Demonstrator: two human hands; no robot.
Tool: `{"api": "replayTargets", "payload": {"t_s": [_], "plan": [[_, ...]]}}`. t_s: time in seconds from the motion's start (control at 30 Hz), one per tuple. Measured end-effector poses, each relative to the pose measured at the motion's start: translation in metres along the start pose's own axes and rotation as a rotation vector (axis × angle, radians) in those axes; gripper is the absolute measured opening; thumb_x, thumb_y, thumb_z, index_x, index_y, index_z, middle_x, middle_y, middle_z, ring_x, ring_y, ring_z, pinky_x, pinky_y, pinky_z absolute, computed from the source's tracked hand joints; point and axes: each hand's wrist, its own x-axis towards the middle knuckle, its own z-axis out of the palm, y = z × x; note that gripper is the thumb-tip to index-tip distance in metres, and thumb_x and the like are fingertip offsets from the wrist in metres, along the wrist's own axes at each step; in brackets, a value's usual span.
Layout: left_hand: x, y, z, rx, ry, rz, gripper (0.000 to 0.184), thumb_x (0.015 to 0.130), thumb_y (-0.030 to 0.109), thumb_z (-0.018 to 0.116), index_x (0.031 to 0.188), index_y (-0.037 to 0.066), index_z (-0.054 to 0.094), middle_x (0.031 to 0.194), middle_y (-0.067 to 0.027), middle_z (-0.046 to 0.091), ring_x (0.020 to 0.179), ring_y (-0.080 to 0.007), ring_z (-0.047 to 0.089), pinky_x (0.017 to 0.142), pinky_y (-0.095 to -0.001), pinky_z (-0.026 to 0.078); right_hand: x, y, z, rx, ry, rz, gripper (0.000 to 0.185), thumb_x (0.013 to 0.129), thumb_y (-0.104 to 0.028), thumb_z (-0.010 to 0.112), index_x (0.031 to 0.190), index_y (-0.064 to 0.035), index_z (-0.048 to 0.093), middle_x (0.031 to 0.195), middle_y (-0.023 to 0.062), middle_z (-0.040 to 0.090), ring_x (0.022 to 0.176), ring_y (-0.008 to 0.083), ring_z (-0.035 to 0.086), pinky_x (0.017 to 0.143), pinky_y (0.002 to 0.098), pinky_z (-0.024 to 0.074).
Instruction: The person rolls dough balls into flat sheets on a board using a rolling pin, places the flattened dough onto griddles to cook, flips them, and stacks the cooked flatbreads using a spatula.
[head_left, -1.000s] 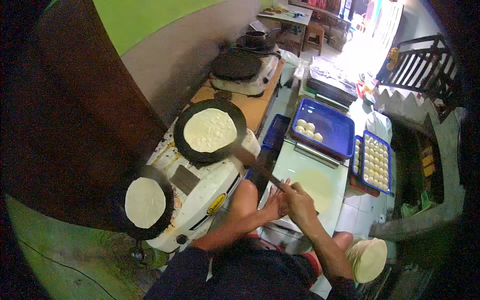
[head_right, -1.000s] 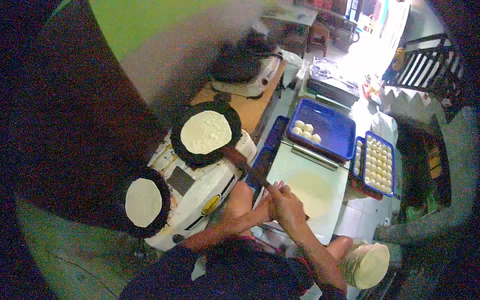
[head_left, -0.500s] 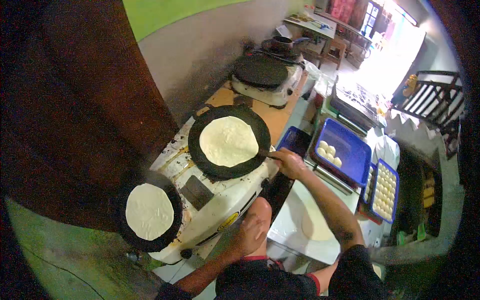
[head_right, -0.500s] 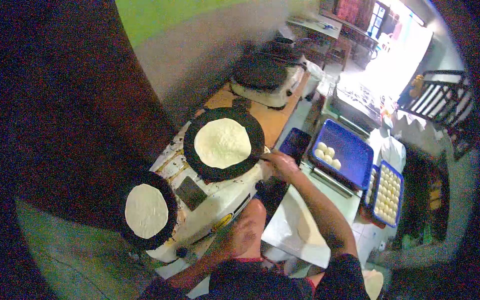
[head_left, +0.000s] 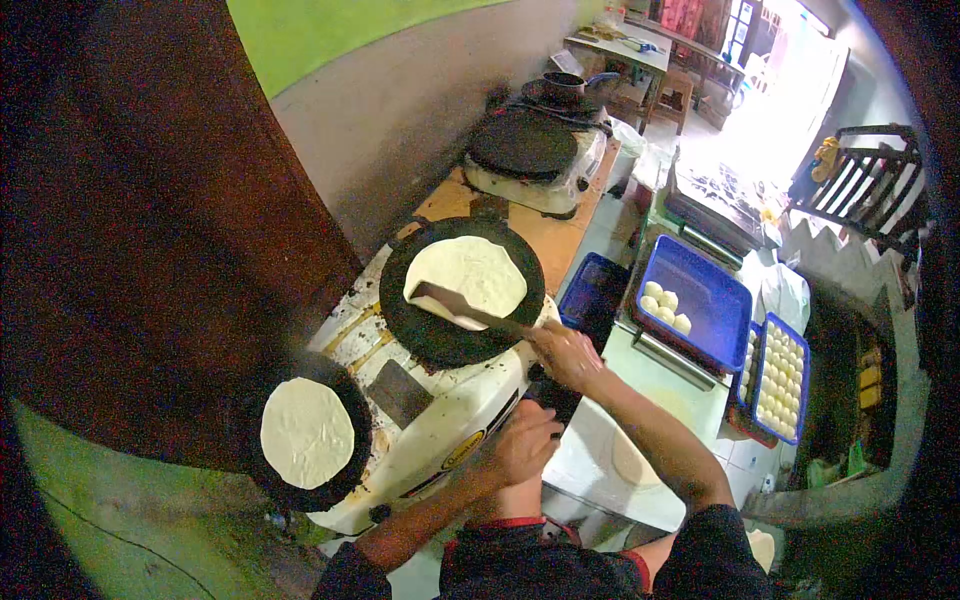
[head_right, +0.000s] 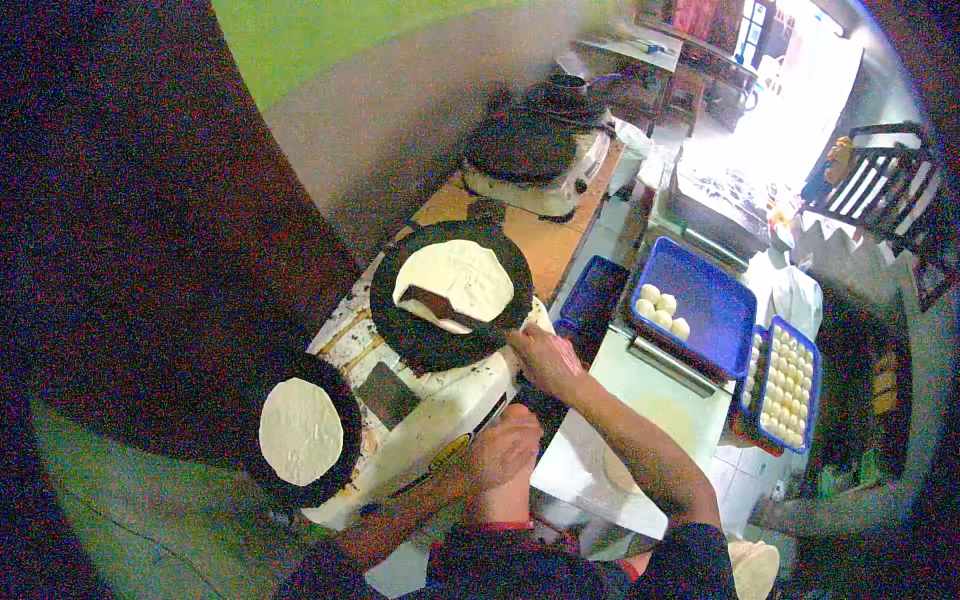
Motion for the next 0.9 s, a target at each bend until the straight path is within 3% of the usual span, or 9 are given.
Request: {"api": "replayTargets", "payload": {"t_s": [0.2,0.3,0.37,0.43,0.47,0.6,0.7,0.73,0.9], "plan": [[0.101,-0.03,-0.101,0.074,0.015,-0.114,0.026,0.083,0.013,0.067,0.104,-0.001,0.063,0.105,-0.0203,0.065,0.107,-0.0418,0.06,0.092,-0.0529,0.045,-0.125,0.004,-0.06,-0.025,-0.01,0.219,0.025,0.092,-0.018,0.063,0.117,-0.0158,0.065,0.096,0.0133,0.063,0.082,0.0382,0.067,0.07,0.0483,0.0555],[0.133,-0.11,-0.129,0.694,0.105,-0.31,0.074,0.088,0.046,0.067,0.135,-0.008,0.047,0.142,-0.0233,0.049,0.134,-0.0387,0.044,0.113,-0.0551,0.03,-0.152,0.007,-0.092,-0.056,0.008,0.273,0.024,0.091,-0.018,0.065,0.115,-0.0144,0.065,0.095,0.013,0.063,0.08,0.038,0.067,0.069,0.0485,0.0552],[0.162,-0.12,-0.143,0.875,-0.066,-0.687,0.116,0.074,0.068,0.072,0.149,-0.009,0.028,0.158,-0.0266,0.026,0.148,-0.0383,0.025,0.12,-0.0579,0.016,-0.155,0.012,-0.099,-0.093,0.019,0.286,0.025,0.09,-0.017,0.066,0.115,-0.0141,0.066,0.096,0.0133,0.063,0.08,0.0381,0.067,0.07,0.0486,0.0551],[0.178,-0.162,-0.158,0.854,-0.331,-0.746,0.145,0.054,0.077,0.08,0.152,-0.009,0.018,0.162,-0.0288,0.012,0.151,-0.0398,0.015,0.118,-0.0656,0.011,-0.146,0.024,-0.105,-0.145,0.022,0.29,0.024,0.089,-0.016,0.066,0.113,-0.0138,0.066,0.095,0.0138,0.064,0.08,0.0381,0.067,0.07,0.0486,0.0549],[0.195,-0.184,-0.17,0.939,-0.478,-0.674,0.15,0.044,0.074,0.085,0.154,-0.004,0.02,0.164,-0.0216,0.013,0.151,-0.0385,0.014,0.115,-0.07,0.012,-0.14,0.027,-0.108,-0.156,0.058,0.303,0.023,0.089,-0.016,0.067,0.111,-0.013,0.068,0.094,0.0141,0.064,0.083,0.0378,0.066,0.071,0.0494,0.0547],[0.221,-0.172,-0.202,1.125,-0.867,-0.356,0.139,0.044,0.064,0.09,0.158,0.021,0.022,0.166,-0.006,0.018,0.151,-0.0377,0.015,0.115,-0.0709,0.013,-0.124,0.049,-0.113,-0.131,0.032,0.232,0.023,0.088,-0.014,0.067,0.111,-0.0123,0.067,0.096,0.0147,0.064,0.086,0.0384,0.066,0.073,0.0491,0.0536],[0.219,-0.146,-0.209,0.945,-0.638,-0.26,0.13,0.052,0.063,0.087,0.158,0.022,0.023,0.165,-0.0081,0.019,0.152,-0.0358,0.016,0.114,-0.0715,0.014,-0.108,0.045,-0.095,-0.138,-0.043,0.23,0.025,0.088,-0.015,0.067,0.114,-0.0121,0.065,0.101,0.0153,0.064,0.088,0.0387,0.065,0.076,0.0478,0.0525],[0.217,-0.138,-0.209,0.901,-0.501,-0.253,0.116,0.064,0.06,0.083,0.157,0.021,0.026,0.164,-0.0099,0.022,0.151,-0.0335,0.019,0.116,-0.0678,0.016,-0.098,0.05,-0.072,-0.051,0.002,0.204,0.025,0.088,-0.015,0.067,0.113,-0.0122,0.065,0.099,0.0154,0.063,0.089,0.0388,0.064,0.076,0.0476,0.0522],[0.2,-0.082,-0.211,0.573,0.076,-0.168,0.088,0.079,0.05,0.078,0.149,0.011,0.043,0.155,-0.0194,0.038,0.146,-0.036,0.032,0.118,-0.0519,0.026,0.025,0.006,-0.005,0.392,0.023,0.299,0.025,0.093,-0.016,0.061,0.118,-0.015,0.065,0.098,0.018,0.061,0.087,0.0395,0.064,0.073,0.0467,0.0523]]}}
